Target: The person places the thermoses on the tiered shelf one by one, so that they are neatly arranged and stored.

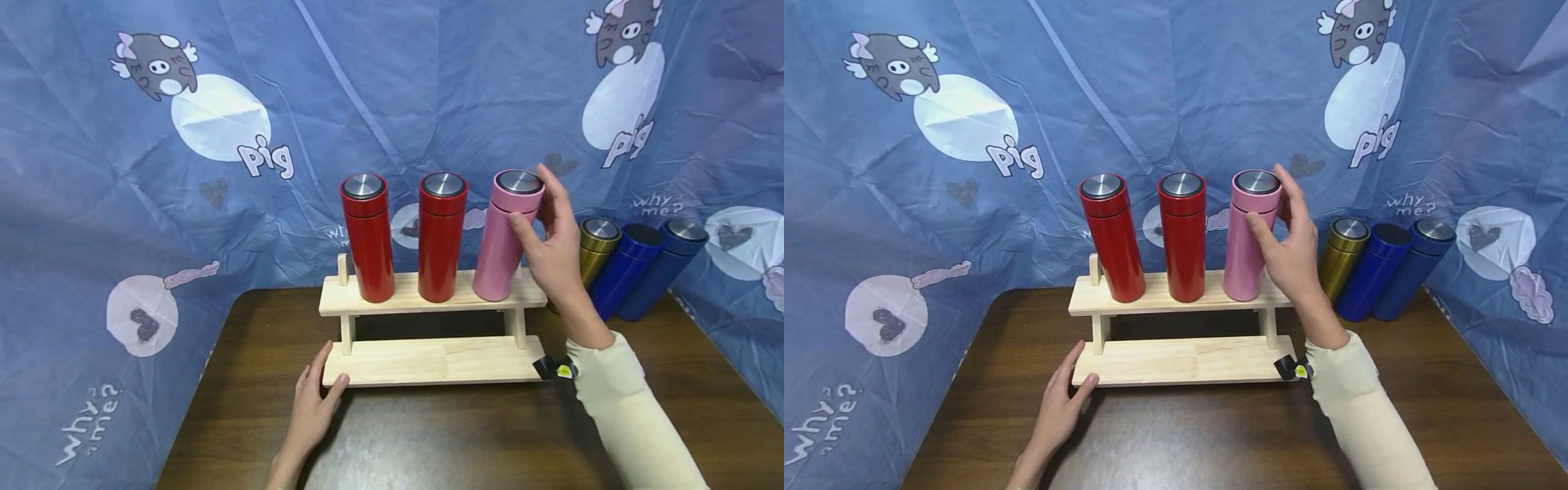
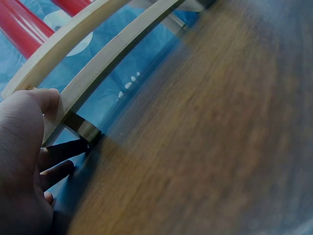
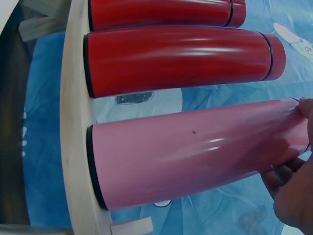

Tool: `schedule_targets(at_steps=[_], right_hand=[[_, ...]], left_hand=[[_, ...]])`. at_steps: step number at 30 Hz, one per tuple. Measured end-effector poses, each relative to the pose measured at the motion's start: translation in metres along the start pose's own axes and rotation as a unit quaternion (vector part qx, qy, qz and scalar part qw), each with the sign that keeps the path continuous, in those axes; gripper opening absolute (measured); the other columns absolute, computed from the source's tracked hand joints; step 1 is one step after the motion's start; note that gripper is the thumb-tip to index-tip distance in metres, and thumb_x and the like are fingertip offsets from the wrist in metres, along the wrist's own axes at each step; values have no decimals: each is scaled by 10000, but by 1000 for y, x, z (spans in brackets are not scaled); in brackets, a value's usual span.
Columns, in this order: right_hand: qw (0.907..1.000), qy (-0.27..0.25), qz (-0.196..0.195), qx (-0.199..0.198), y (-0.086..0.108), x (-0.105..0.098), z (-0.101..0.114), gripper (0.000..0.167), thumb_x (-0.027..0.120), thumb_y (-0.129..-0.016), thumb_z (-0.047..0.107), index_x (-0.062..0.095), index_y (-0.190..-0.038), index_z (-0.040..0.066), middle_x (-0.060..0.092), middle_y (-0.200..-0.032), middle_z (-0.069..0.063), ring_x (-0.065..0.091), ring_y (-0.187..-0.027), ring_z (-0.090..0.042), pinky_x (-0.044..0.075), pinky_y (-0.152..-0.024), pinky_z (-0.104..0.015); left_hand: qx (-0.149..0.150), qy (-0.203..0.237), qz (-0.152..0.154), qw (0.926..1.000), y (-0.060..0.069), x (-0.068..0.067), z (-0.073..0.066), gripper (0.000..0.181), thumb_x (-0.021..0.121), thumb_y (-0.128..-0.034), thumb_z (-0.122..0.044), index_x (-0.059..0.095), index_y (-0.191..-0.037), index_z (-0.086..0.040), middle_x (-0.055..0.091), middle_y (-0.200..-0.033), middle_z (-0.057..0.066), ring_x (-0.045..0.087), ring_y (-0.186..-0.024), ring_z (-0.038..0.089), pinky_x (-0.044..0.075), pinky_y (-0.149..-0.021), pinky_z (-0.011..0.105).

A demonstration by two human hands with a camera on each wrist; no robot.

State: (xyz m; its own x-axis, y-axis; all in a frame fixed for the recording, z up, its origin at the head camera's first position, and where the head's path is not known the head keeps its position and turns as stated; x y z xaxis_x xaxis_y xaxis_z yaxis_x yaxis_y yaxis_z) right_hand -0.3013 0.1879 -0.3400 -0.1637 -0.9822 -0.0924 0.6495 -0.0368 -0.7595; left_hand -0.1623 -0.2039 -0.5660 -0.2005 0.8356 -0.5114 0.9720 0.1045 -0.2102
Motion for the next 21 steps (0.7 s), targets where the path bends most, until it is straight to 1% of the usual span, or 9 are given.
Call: schedule_targets(at_steps=[3, 5, 7, 10, 12, 15, 18, 21], right_hand=[[9998, 4, 0, 210, 3, -2, 1, 725, 752, -1054, 191, 434, -1700, 102, 612, -1537, -133, 596, -1349, -179, 473, -1143, -274], [9996, 30, 26, 265, 5, -4, 1, 734, 737, -1047, 164, 422, -1708, 115, 619, -1524, -96, 592, -1360, -171, 462, -1151, -275], [9997, 122, 69, 185, 7, -8, 0, 738, 738, -1062, 235, 411, -1714, 122, 625, -1504, -23, 589, -1369, -158, 461, -1148, -268], [9996, 237, 124, -39, 9, -15, -1, 766, 735, -1077, 354, 398, -1714, 95, 618, -1498, 57, 588, -1393, -153, 469, -1140, -268], [9995, 272, 110, -142, 11, -20, 0, 772, 734, -1081, 377, 398, -1704, 70, 616, -1497, 90, 589, -1400, -149, 475, -1128, -267], [9996, 236, 10, -143, 14, -26, 0, 721, 729, -1087, 270, 401, -1682, 29, 637, -1488, 59, 601, -1392, -150, 482, -1109, -271], [9994, 295, -107, -142, 17, -34, -1, 668, 717, -1081, 139, 411, -1657, -4, 661, -1450, 23, 624, -1357, -148, 483, -1090, -265], [9986, 469, -184, -164, 20, -44, -5, 636, 708, -1062, 54, 440, -1635, -21, 678, -1414, 21, 638, -1329, -138, 484, -1078, -254]], left_hand=[[-4, 2, 13, 10000, 1, 0, 0, 693, 707, -1099, -300, 429, -1702, -101, 463, -1734, 146, 379, -1595, 506, 146, -1326, 709], [23, -2, 10, 10000, 1, 0, -1, 692, 706, -1099, -297, 430, -1700, -96, 464, -1733, 147, 388, -1591, 503, 150, -1325, 708], [50, -15, -9, 10000, 1, 0, -1, 691, 708, -1097, -294, 433, -1697, -91, 472, -1727, 150, 401, -1584, 502, 158, -1323, 706], [50, 21, -17, 10000, 1, 0, -2, 691, 710, -1094, -293, 436, -1695, -85, 477, -1724, 150, 390, -1584, 517, 161, -1320, 714], [-3, 45, -9, 10000, 2, 0, -2, 692, 709, -1095, -301, 437, -1696, -94, 473, -1727, 144, 358, -1591, 542, 162, -1313, 730], [-94, 70, 14, 9999, 2, 0, -2, 693, 709, -1096, -313, 436, -1701, -113, 463, -1737, 131, 307, -1599, 576, 163, -1301, 756], [-105, 63, 8, 9999, 2, -1, -2, 692, 708, -1096, -315, 436, -1703, -124, 459, -1740, 122, 299, -1600, 579, 168, -1297, 760], [-86, 69, -9, 9999, 2, -1, -2, 690, 707, -1097, -309, 435, -1703, -124, 459, -1741, 121, 301, -1601, 575, 168, -1300, 755]])
Point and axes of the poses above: each hand's wrist, its own y-axis away from the middle knuckle, its own x-axis out of the palm, z = x × y, the point moved 2 cm from there along -y, towards the middle knuckle
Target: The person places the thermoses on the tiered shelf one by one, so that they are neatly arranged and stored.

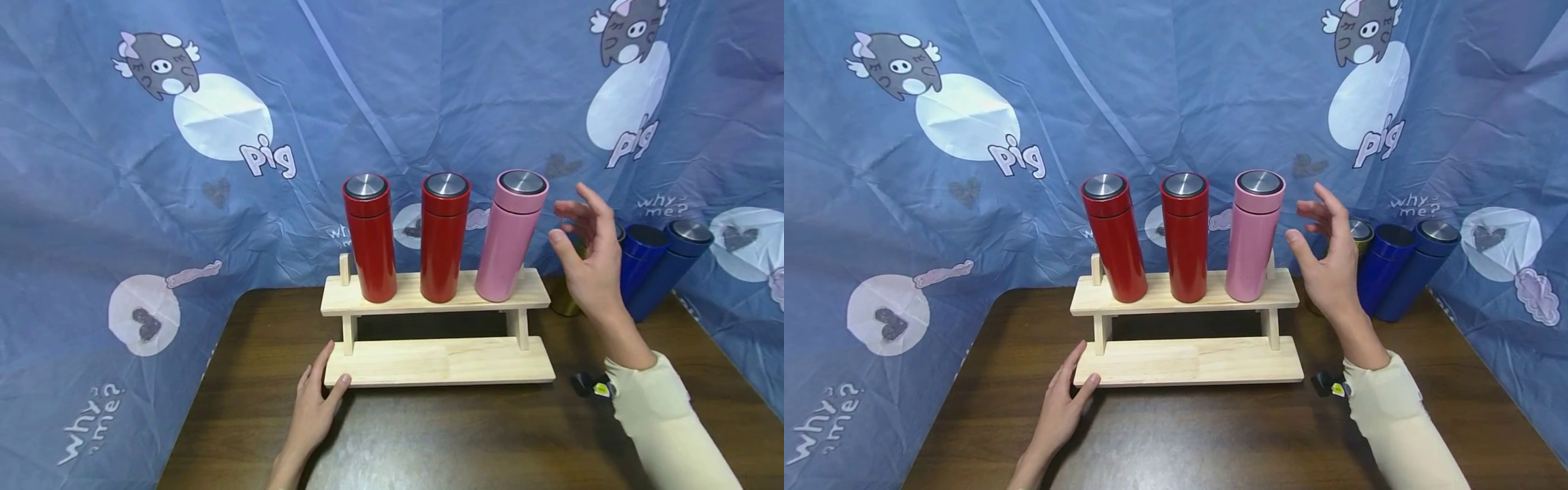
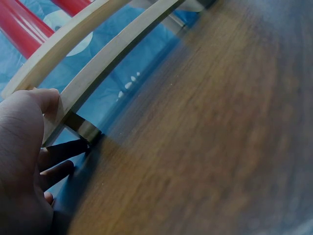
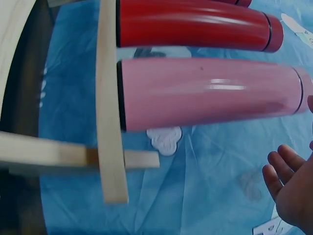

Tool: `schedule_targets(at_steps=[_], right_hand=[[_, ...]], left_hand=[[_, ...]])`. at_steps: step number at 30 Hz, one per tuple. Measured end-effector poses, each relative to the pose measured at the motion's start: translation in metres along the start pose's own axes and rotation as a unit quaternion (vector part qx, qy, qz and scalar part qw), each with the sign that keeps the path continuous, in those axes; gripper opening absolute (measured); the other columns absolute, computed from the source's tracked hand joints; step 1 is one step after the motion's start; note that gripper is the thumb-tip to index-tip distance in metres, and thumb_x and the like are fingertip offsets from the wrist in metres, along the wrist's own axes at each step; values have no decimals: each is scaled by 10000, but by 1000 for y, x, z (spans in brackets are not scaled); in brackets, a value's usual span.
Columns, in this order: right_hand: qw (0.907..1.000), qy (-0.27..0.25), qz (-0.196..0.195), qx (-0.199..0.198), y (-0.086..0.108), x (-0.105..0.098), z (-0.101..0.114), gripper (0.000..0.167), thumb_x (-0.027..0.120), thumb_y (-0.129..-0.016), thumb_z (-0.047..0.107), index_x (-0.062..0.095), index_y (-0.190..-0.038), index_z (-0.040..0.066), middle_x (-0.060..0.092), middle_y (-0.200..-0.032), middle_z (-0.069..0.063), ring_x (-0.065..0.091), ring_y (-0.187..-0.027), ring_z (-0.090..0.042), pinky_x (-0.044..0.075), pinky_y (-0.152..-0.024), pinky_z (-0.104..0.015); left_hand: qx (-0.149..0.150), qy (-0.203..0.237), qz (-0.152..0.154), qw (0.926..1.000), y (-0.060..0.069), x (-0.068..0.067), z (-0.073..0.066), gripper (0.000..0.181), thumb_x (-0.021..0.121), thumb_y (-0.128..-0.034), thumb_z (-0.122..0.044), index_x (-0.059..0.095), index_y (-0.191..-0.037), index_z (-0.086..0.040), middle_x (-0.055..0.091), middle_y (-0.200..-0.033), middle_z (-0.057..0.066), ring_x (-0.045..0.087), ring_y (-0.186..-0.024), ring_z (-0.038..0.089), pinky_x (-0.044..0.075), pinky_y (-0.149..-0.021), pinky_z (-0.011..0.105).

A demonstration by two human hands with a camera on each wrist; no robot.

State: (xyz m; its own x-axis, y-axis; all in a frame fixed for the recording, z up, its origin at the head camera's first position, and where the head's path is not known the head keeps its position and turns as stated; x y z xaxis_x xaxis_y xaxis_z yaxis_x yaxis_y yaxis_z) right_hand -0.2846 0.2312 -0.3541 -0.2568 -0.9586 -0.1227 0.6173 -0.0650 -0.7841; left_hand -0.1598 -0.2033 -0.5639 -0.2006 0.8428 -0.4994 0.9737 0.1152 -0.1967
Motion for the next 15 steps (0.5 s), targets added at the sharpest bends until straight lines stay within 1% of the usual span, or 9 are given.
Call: schedule_targets(at_steps=[3, 6, 10, 15], right_hand=[[9998, 171, -100, 67, 3, -11, -6, 622, 701, -1031, -16, 477, -1611, -27, 691, -1377, 56, 642, -1306, -123, 488, -1065, -242], [9990, 392, -179, 155, 5, -24, -11, 609, 693, -1021, -47, 503, -1598, -21, 694, -1359, 84, 641, -1296, -103, 488, -1060, -228], [9970, 647, -316, 300, 6, -42, -18, 580, 701, -1024, -30, 548, -1582, 11, 694, -1335, 105, 647, -1257, -83, 487, -1045, -212], [9938, 798, -665, 400, 7, -62, -29, 546, 721, -1008, 25, 609, -1542, 51, 712, -1299, 121, 660, -1214, -77, 492, -1017, -194]], left_hand=[[20, -2, -5, 10000, 0, 0, 0, 689, 706, -1097, -306, 435, -1702, -115, 459, -1740, 125, 312, -1600, 568, 166, -1302, 751], [64, 0, -5, 10000, -1, 0, 0, 691, 706, -1097, -303, 433, -1700, -103, 458, -1740, 131, 343, -1597, 543, 159, -1310, 737], [107, -11, -21, 9999, -1, 0, 0, 694, 706, -1095, -300, 433, -1700, -99, 463, -1736, 136, 360, -1593, 533, 157, -1316, 726], [134, -18, -25, 9999, -1, 0, 0, 694, 705, -1094, -300, 434, -1698, -93, 464, -1734, 141, 358, -1589, 546, 158, -1311, 736]])
Point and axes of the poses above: each hand's wrist, its own y-axis away from the middle knuckle, its own x-axis out of the palm, z = x × y, the point moved 2 cm from there along -y, towards the middle knuckle
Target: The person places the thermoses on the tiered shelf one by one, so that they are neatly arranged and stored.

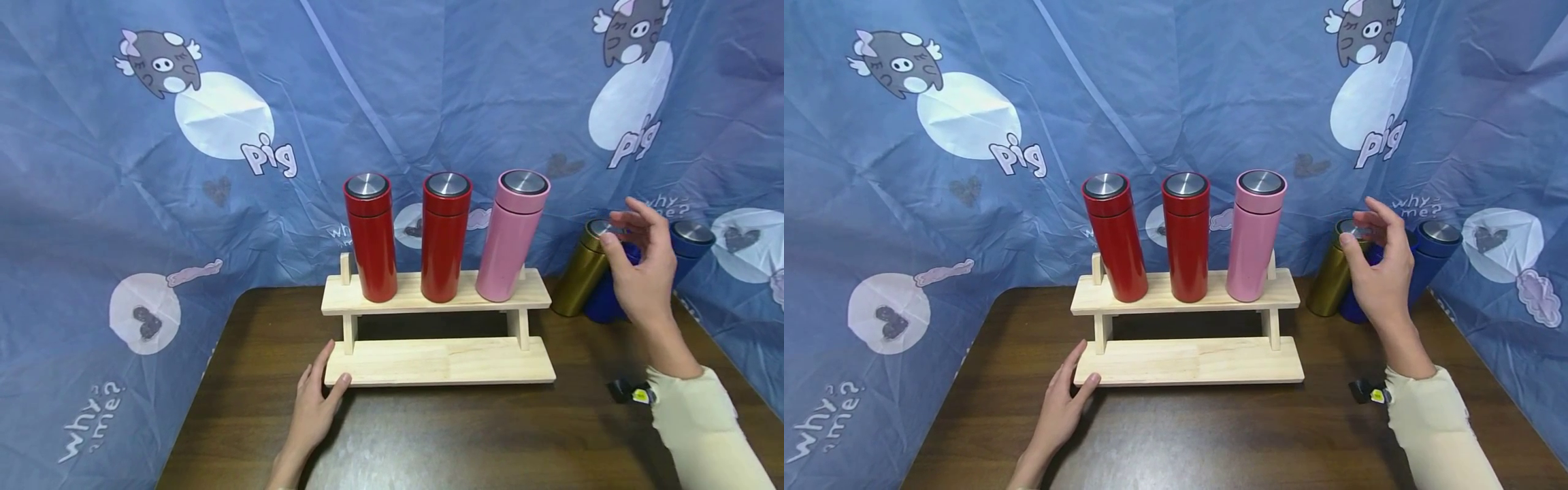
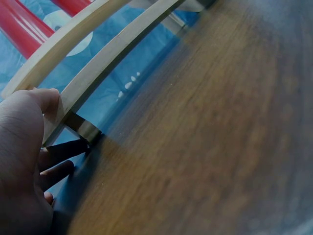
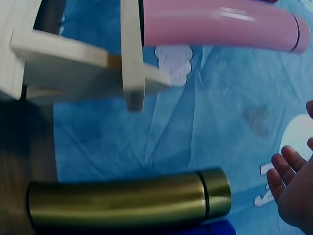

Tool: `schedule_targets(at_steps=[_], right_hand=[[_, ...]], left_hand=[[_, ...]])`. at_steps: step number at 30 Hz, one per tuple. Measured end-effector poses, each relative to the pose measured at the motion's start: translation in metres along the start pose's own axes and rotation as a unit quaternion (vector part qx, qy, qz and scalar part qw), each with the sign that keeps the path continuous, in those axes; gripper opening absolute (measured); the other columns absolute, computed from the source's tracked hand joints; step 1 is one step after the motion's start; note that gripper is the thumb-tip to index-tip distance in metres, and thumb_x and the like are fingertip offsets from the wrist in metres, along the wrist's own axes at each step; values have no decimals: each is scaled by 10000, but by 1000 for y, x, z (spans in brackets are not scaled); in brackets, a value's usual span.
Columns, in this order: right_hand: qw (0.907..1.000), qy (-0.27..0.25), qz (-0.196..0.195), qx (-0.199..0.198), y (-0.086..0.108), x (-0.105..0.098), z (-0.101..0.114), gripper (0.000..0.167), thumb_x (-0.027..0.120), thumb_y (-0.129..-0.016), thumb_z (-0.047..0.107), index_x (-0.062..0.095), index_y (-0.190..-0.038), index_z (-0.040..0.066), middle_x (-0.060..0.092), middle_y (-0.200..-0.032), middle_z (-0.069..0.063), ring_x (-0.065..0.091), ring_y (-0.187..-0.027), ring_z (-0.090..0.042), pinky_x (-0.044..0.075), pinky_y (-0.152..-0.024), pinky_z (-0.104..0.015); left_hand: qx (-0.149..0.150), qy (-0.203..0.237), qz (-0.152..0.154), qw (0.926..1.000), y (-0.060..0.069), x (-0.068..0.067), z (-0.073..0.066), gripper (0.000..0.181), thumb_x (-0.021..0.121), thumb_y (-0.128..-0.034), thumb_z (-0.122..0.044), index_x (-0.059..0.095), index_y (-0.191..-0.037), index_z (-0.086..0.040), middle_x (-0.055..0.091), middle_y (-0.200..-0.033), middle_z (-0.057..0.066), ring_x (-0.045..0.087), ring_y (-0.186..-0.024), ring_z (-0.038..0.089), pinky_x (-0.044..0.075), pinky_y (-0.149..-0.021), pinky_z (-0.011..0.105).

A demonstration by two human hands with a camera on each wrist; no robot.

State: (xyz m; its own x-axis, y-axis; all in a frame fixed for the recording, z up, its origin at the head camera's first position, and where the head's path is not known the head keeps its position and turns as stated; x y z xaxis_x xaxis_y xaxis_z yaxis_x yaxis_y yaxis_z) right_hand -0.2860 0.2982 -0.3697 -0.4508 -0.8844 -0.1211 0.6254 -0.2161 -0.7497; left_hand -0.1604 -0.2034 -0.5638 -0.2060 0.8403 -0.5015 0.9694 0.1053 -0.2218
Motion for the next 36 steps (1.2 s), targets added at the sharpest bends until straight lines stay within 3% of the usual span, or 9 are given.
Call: schedule_targets(at_steps=[9, 14, 19, 25, 30, 36], right_hand=[[9988, 253, -392, 128, -2, -29, -18, 523, 754, -981, 67, 653, -1491, 17, 731, -1242, 145, 670, -1156, -39, 492, -982, -174], [9965, 335, -701, 299, -1, -45, -25, 490, 753, -978, 71, 689, -1463, 50, 729, -1211, 138, 673, -1147, -35, 498, -980, -173], [9903, 404, -1107, 731, -3, -54, -23, 438, 694, -995, 28, 704, -1431, 74, 703, -1166, 155, 665, -1124, -22, 488, -962, -177], [9818, 686, -1528, 892, -8, -61, -20, 381, 675, -1011, 31, 739, -1379, 104, 672, -1114, 193, 639, -1098, 6, 486, -953, -182], [9733, 887, -1911, 914, -11, -73, -41, 336, 687, -1003, 42, 782, -1315, 119, 678, -1072, 206, 633, -1039, 41, 483, -942, -172], [9623, 1577, -2023, 904, -14, -89, -70, 322, 719, -992, 132, 807, -1298, 185, 602, -1075, 309, 545, -1074, 109, 409, -974, -161]], left_hand=[[58, -27, 0, 10000, -1, 0, 0, 693, 705, -1096, -296, 432, -1698, -87, 466, -1734, 136, 403, -1583, 503, 153, -1317, 724], [78, 11, -13, 10000, -1, 1, 0, 690, 709, -1093, -290, 438, -1696, -93, 472, -1730, 132, 408, -1579, 502, 154, -1318, 715], [84, 5, -30, 10000, -1, 1, 1, 690, 710, -1091, -280, 438, -1694, -82, 476, -1726, 143, 413, -1575, 507, 153, -1316, 719], [-56, -10, -22, 10000, 0, -2, 2, 693, 710, -1091, -299, 436, -1702, -121, 468, -1731, 140, 344, -1587, 566, 158, -1309, 738], [-39, 11, 9, 10000, -1, -2, 3, 697, 711, -1092, -299, 432, -1704, -116, 461, -1736, 139, 344, -1588, 564, 152, -1312, 736], [71, 18, 3, 10000, -1, 1, 3, 690, 710, -1093, -288, 437, -1698, -100, 467, -1733, 138, 404, -1577, 515, 150, -1317, 720]])
Point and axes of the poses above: each hand's wrist, its own y-axis away from the middle knuckle, its own x-axis out of the palm, z = x × y, the point moved 2 cm from there along -y, towards the middle knuckle
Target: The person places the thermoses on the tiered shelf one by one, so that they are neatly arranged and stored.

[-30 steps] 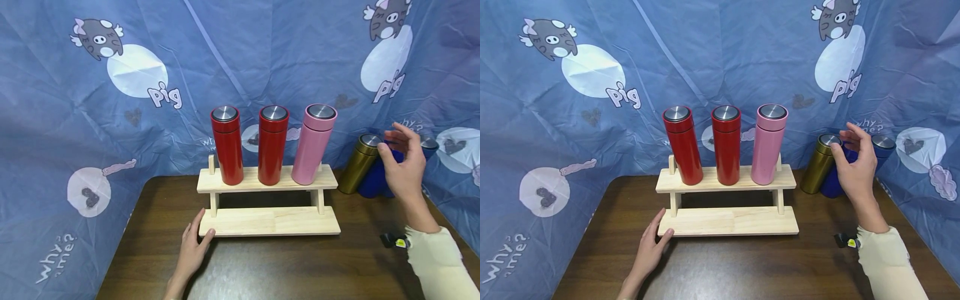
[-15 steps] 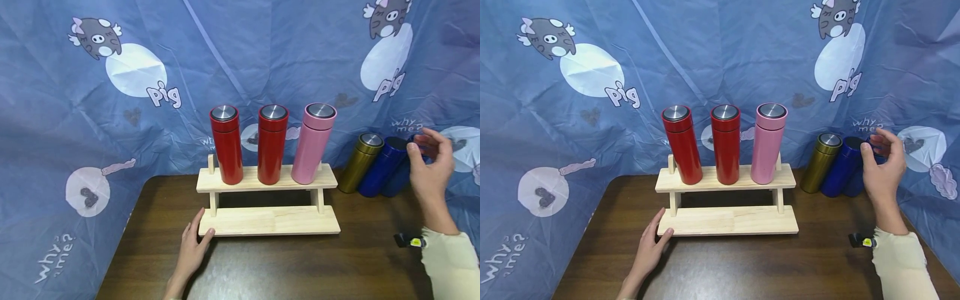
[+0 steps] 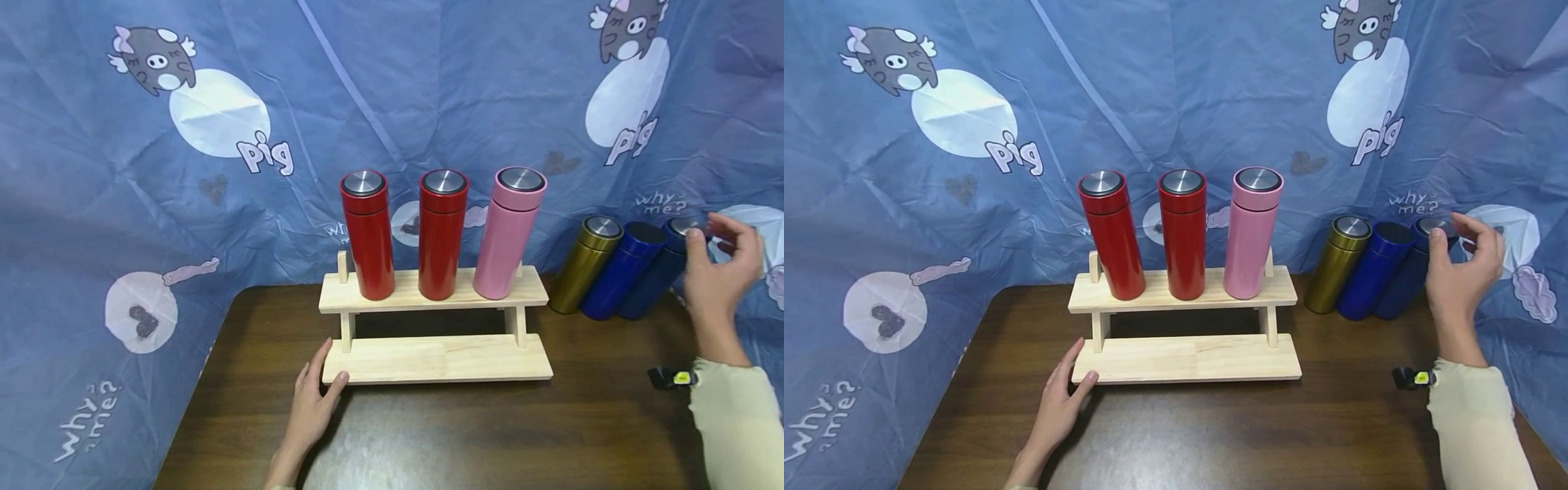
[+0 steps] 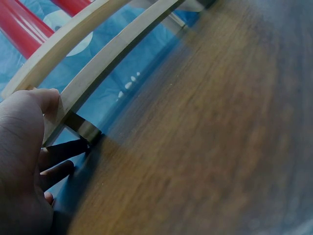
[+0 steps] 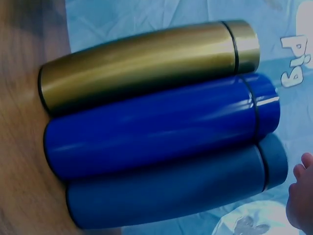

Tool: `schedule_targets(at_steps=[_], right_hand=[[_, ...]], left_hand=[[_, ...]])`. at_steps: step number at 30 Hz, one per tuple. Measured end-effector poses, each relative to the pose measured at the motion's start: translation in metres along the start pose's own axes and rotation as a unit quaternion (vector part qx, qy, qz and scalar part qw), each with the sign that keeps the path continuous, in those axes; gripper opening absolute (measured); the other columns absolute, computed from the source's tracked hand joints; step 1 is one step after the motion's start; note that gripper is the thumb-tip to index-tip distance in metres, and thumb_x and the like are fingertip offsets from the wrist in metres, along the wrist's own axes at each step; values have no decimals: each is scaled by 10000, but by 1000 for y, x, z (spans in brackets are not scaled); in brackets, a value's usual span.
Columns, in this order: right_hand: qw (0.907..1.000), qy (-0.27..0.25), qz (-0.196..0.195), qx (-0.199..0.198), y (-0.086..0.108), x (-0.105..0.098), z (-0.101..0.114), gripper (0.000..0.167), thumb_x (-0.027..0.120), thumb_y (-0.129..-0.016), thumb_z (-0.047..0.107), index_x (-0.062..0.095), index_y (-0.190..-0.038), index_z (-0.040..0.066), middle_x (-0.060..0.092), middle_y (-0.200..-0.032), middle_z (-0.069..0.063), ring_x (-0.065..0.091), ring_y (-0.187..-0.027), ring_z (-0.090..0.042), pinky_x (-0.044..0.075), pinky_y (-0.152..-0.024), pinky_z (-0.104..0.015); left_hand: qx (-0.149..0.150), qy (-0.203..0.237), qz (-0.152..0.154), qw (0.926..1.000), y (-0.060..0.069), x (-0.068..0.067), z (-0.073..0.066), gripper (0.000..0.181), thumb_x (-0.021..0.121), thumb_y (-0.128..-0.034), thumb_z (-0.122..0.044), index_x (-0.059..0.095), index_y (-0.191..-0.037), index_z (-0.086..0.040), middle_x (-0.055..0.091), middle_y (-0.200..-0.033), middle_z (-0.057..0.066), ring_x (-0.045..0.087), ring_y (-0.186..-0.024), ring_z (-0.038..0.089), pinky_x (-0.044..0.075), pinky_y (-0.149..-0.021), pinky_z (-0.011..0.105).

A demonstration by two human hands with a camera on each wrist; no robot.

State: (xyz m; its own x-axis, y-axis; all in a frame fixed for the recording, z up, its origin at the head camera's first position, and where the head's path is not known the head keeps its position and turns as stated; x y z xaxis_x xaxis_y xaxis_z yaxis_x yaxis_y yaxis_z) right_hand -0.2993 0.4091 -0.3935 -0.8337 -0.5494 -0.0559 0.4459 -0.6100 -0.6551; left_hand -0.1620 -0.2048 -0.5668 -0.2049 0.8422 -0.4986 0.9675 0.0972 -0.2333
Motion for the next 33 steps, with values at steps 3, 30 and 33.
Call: schedule_targets(at_steps=[3, 30, 33], right_hand=[[9998, 181, 44, 33, -3, 0, -9, 336, 735, -982, 148, 802, -1309, 185, 554, -1098, 326, 510, -1081, 123, 395, -984, -152], [9905, -613, 1011, 705, 5, 8, -59, 439, 652, -1079, 176, 618, -1516, 200, 579, -1329, 209, 556, -1207, 3, 423, -986, -157], [9906, -627, 985, 713, 6, 10, -62, 425, 660, -1083, 176, 621, -1502, 237, 589, -1359, 187, 561, -1196, 1, 421, -973, -160]], left_hand=[[39, 0, -15, 10000, 0, 1, 1, 687, 709, -1094, -283, 438, -1696, -94, 471, -1730, 139, 422, -1572, 500, 150, -1317, 717], [-84, 28, 53, 9999, -1, 0, -1, 700, 698, -1103, -311, 418, -1707, -96, 442, -1747, 146, 408, -1586, 484, 133, -1322, 715], [-140, 46, 59, 9999, 0, 0, 0, 706, 700, -1102, -323, 416, -1710, -106, 437, -1751, 142, 397, -1590, 492, 128, -1321, 720]])
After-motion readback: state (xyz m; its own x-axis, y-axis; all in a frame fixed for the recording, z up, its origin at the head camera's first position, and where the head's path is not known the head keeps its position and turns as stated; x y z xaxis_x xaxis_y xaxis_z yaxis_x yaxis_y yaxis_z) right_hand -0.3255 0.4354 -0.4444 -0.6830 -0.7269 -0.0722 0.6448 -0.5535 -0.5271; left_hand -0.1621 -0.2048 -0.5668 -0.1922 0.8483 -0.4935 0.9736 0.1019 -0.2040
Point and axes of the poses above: each hand's wrist, its own y-axis away from the middle knuckle, its own x-axis out of the palm, z = x × y, the point moved 2 cm from there along -y, towards the middle knuckle
